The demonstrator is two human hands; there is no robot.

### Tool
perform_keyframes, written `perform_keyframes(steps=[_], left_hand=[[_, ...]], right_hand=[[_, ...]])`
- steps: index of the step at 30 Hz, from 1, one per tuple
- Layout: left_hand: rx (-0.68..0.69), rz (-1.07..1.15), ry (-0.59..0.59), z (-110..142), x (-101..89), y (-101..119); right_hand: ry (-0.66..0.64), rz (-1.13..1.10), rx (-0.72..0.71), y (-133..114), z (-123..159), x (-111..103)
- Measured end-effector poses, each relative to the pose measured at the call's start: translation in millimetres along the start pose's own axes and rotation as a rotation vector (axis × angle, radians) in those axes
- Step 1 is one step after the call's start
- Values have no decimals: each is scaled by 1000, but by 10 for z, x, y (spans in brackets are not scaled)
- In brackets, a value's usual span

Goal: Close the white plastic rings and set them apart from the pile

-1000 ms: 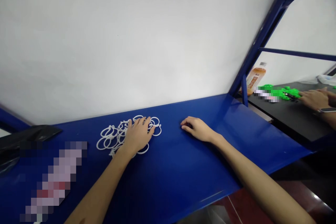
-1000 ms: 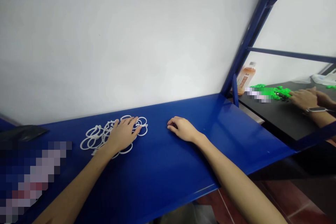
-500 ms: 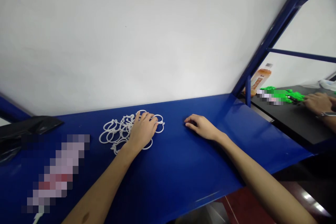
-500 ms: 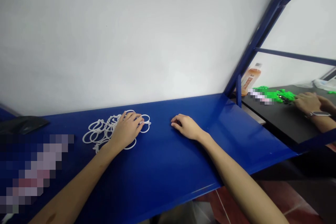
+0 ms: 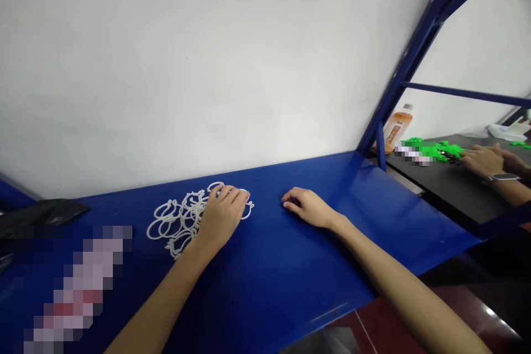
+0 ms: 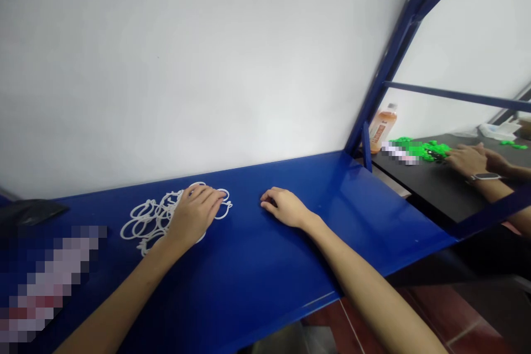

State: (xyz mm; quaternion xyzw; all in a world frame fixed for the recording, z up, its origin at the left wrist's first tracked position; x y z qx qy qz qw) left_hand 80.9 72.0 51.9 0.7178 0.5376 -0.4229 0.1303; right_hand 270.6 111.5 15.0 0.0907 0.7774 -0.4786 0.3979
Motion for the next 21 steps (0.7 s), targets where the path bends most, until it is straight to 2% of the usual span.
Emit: perform_keyframes(steps=[7,10,12,15,18,21], left_hand=[[-56,-63,-131,120,285,-85],[-71,-54,-147,144,345,-139],[-80,-46,-124,129,313,-163],[-81,-3,-40,76,159,-141],[-38,114,19,18,-17,19],[-2,212,34,-20,-138,245]], right_hand=[[-4,-3,1,-2,-2,-6],[-9,-3,2,7,-7,-2],[-10,-2,3,17,-8,-2],[-2,-7,-7,7,-7,-7],[27,-66,-34,-83,7,-11],[8,-261,-57,-246,34,77]])
Point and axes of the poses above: each hand's wrist, its own z-axis away from the middle knuckle, its own x-axis out of the palm, y = z × x, the point moved 9 cm from there along -z, towards the middle knuckle, and after that the axes turned 13 degrees about -z, right-handed, at the moved point
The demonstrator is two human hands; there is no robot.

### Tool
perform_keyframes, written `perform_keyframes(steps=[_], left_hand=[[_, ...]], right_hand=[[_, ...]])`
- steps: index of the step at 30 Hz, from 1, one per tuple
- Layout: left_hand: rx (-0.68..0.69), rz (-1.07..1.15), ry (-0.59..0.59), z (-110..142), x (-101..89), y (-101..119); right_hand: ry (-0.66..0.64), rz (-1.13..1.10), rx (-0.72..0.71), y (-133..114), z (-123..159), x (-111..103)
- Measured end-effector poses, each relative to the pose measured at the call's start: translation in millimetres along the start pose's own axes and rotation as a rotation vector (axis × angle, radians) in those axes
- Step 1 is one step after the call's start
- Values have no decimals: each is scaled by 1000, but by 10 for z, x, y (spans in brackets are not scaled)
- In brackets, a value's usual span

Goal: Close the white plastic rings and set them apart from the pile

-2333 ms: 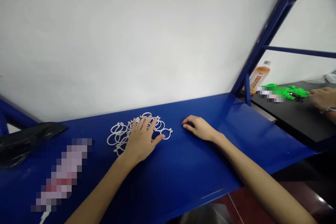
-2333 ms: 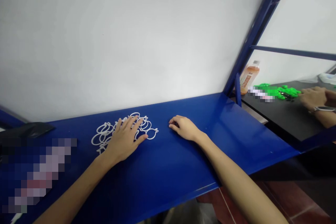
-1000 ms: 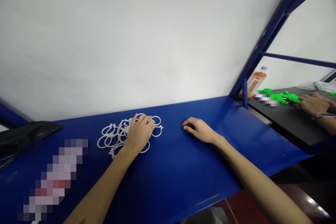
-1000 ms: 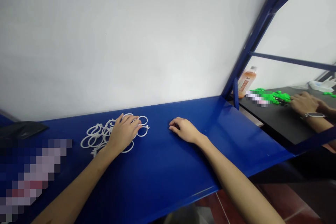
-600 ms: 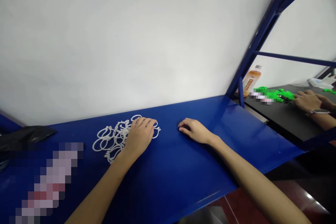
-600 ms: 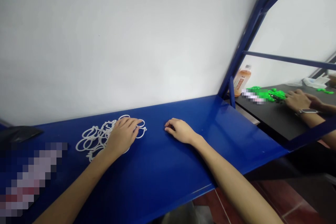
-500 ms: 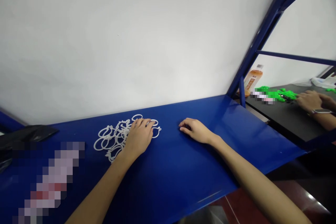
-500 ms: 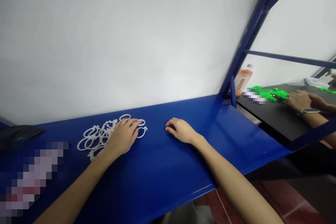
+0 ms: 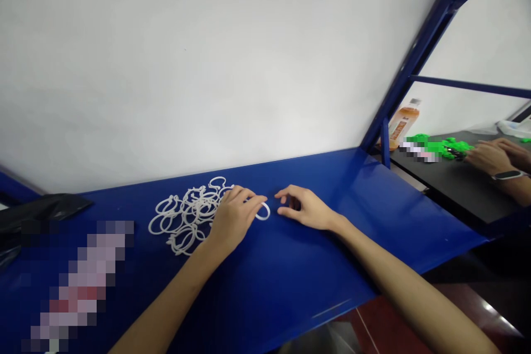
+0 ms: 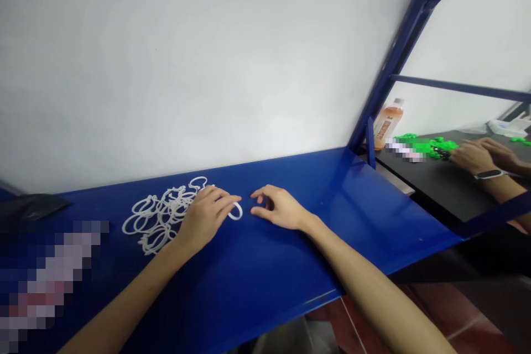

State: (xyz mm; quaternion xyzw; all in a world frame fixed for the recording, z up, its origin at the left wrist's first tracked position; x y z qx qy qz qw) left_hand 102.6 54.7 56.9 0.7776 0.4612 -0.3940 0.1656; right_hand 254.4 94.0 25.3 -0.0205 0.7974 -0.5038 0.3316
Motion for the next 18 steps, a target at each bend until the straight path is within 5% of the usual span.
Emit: perform_keyframes(steps=[7,13,18], left_hand=[[-40,142,22,2,12,196],[-67,286,-7,25,48,150],[-35,261,-9,27,69,192]], right_hand=[[15,-405,50,-107,13,274],[84,-616,104,34,-23,153],[84,-547,147,102,-33,96]])
Point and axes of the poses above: each hand's wrist, its own z-axis away from the middle knuckle, its own x-axis out of the palm, y = z × x, the point moved 9 cm from there along -z, towards the middle knuckle, and after that the axes turned 13 degrees about -z, right-handed, at the moved point
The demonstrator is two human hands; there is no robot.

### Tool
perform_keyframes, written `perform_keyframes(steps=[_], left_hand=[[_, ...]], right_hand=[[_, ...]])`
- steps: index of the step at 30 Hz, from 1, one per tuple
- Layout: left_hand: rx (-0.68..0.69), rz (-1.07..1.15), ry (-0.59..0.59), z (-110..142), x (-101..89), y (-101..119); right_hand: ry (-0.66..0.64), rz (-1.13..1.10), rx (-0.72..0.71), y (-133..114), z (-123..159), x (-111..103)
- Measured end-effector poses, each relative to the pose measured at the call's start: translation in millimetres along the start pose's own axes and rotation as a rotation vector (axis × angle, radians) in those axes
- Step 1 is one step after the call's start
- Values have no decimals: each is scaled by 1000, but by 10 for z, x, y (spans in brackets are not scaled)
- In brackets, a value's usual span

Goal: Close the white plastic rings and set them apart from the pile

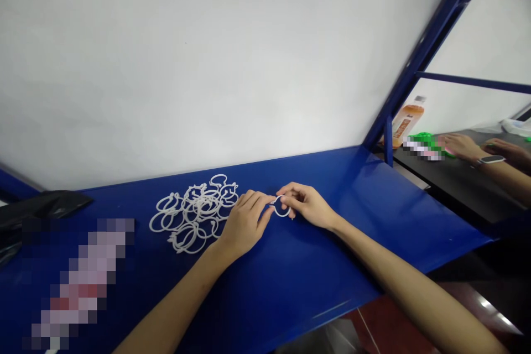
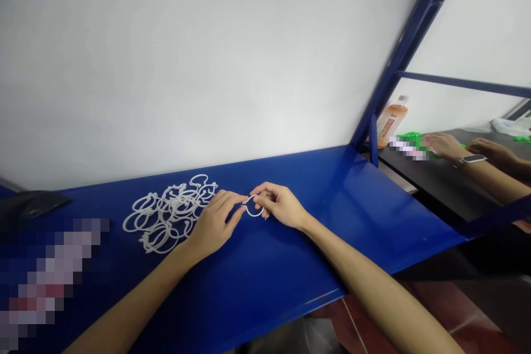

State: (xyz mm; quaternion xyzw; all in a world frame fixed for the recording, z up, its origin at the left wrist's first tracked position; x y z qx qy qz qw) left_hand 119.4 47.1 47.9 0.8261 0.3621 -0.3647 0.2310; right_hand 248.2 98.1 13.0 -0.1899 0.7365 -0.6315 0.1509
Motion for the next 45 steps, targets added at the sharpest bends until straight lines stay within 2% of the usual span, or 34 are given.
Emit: perform_keyframes(steps=[2,5,8,11,17,21,26,31,34,39,42,45], left_hand=[[-4,-41,15,-2,1,-14],[-47,-116,48,-5,-23,-69],[-84,-171,59,-9,-38,-108],[-82,-183,60,-8,-32,-103],[-73,-95,43,20,24,-98],[-59,-84,45,29,39,-96],[-31,-121,54,23,31,-85],[-7,-183,37,34,38,-58],[19,-216,35,60,44,-12],[31,-267,-24,63,105,1],[-27,-350,-47,26,90,-108],[-118,-441,-70,21,48,-292]], right_hand=[[19,170,-64,-86,17,-7],[1,438,-270,-327,81,74],[-67,543,-396,-448,140,181],[-65,567,-375,-403,136,178],[64,477,-265,-290,102,20],[8,496,-251,-303,106,63],[-120,408,-185,-247,110,174],[-152,351,-152,-236,114,216],[-196,366,-175,-278,138,274],[-256,511,-291,-357,175,341],[-201,581,-321,-348,131,233],[-64,668,-340,-329,63,-23]])
Point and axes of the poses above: each hand's wrist, its own z-axis away from the middle knuckle, its own x-axis out of the palm, y = z × x, the point moved 9 cm from there along -z, towards the middle knuckle, and after that the axes turned 13 degrees about -z, right-handed, at the moved point
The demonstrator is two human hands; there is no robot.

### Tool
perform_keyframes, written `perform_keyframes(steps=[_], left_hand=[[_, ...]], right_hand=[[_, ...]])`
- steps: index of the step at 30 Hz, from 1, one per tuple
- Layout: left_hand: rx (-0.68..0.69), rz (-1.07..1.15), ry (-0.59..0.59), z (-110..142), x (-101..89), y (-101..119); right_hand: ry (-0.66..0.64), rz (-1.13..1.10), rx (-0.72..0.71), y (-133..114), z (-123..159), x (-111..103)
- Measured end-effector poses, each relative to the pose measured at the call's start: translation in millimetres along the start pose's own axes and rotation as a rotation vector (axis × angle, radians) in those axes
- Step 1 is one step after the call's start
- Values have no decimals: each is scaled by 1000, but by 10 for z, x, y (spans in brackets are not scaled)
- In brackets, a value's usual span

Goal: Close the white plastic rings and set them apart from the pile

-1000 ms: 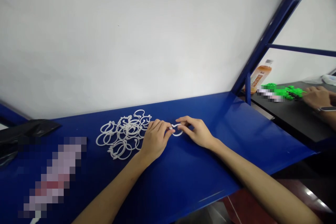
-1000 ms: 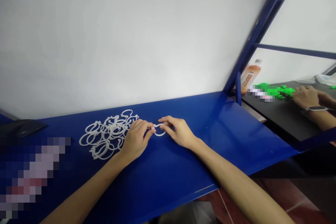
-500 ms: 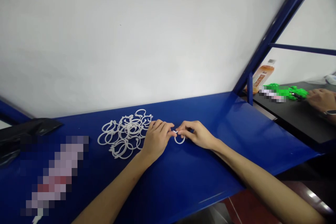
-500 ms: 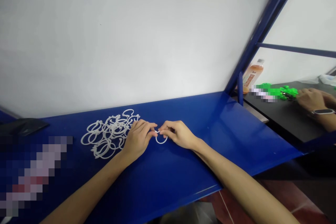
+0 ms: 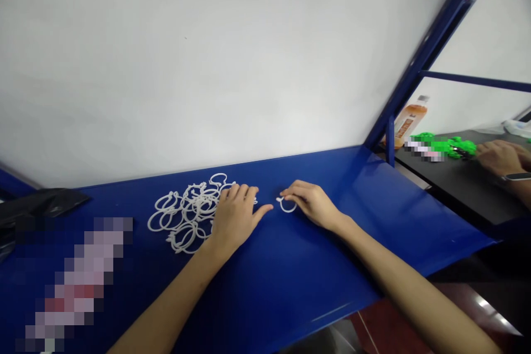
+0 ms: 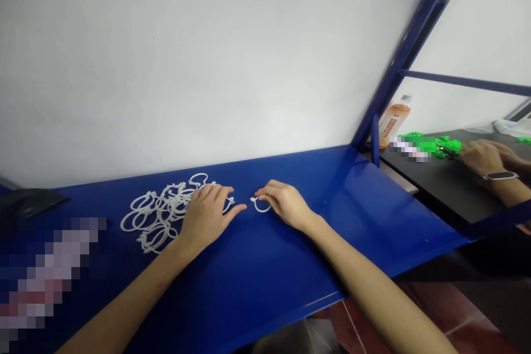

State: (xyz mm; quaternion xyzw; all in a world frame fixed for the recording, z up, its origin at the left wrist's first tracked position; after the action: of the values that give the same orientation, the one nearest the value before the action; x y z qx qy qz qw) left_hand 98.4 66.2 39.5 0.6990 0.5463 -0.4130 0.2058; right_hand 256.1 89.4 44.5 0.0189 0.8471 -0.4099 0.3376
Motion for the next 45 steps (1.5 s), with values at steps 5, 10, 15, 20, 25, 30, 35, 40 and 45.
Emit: perform_keyframes(steps=[5,10,15,20,25,30,35,40,45], left_hand=[[-26,-45,-46,46,103,-158],[96,-15,-86,65,163,14],[203,86,-65,56,70,196],[306,153,-108,71,33,331],[316,184,-154,86,54,368],[293,187,-152,85,55,359],[312,208,-167,91,62,399],[308,226,-180,90,67,411],[306,214,-207,93,85,432]], right_hand=[[132,295,256,509,77,-365],[153,477,369,658,134,-490],[113,389,223,449,67,-300],[63,324,174,372,43,-160],[67,273,160,365,24,-165],[-11,189,116,237,19,-33],[-198,83,49,38,39,281],[-241,3,37,-18,42,348],[-238,-21,45,23,40,357]])
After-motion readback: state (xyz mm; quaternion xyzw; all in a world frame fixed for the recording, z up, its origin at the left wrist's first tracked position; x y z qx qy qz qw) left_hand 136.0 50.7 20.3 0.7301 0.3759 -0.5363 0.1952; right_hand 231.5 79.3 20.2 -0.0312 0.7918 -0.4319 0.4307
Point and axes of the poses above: each hand's wrist, its own z-axis away from the middle knuckle, its own x-axis out of the palm, y = z × x, the point moved 9 cm from there along -z, towards the middle knuckle, and after that the axes turned 13 degrees about -z, right-handed, at the moved point
